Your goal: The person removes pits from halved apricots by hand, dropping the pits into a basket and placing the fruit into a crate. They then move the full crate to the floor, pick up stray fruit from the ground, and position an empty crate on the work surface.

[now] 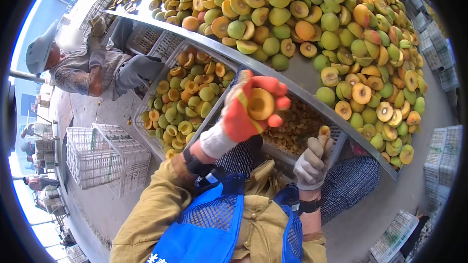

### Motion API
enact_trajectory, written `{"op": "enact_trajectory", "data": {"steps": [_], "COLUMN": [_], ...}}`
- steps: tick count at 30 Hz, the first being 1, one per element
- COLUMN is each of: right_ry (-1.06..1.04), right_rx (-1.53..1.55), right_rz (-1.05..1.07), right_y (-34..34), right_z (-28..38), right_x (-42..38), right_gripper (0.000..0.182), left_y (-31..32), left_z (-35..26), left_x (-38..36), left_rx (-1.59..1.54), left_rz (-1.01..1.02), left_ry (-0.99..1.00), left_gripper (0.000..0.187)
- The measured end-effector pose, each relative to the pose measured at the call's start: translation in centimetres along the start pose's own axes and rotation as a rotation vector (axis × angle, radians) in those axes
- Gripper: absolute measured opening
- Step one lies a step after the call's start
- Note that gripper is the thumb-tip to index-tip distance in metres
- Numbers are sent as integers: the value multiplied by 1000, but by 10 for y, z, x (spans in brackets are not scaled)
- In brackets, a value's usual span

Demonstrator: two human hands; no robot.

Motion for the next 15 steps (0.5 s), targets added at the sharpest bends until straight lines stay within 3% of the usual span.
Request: {"op": "enact_trajectory", "data": {"steps": [1, 7, 8, 9, 11, 14, 15], "right_ry": [-75, -31, -38, -43, -14, -5, -3], "right_rx": [72, 13, -12, -36, -68, -58, -44], "right_rz": [-126, -321, -369, -421, -457, -478, -488], "right_y": [-11, -48, -56, -62, -67, -70, -71], "right_z": [4, 8, 13, 16, 16, 15, 14], "right_x": [3, 1, -3, -8, -13, -7, -7], "right_gripper": [40, 42, 43, 44, 47, 45, 43], "left_y": [-14, -81, -87, -117, -162, -212, -224], "left_z": [-13, -79, -92, -103, -122, -131, -130], "left_x": [-5, -19, -23, -23, -22, 9, 18], "left_rx": [-49, -92, 199, 176, 500, 952, 1286], "left_rz": [-36, -52, -71, -150, -337, -354, -382], "left_ry": [7, 72, 260, 243, 270, 333, 333], "left_gripper": [58, 39, 37, 37, 34, 30, 29]}}
Point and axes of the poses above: each hand's wrist, its own x-axis towards the middle knuckle, its own y-axis out of the palm, z = x × y, the point moved 5 cm from there along x, towards the middle knuckle, and after that the axes turned 4 degrees about z, right-handed, at the moved point
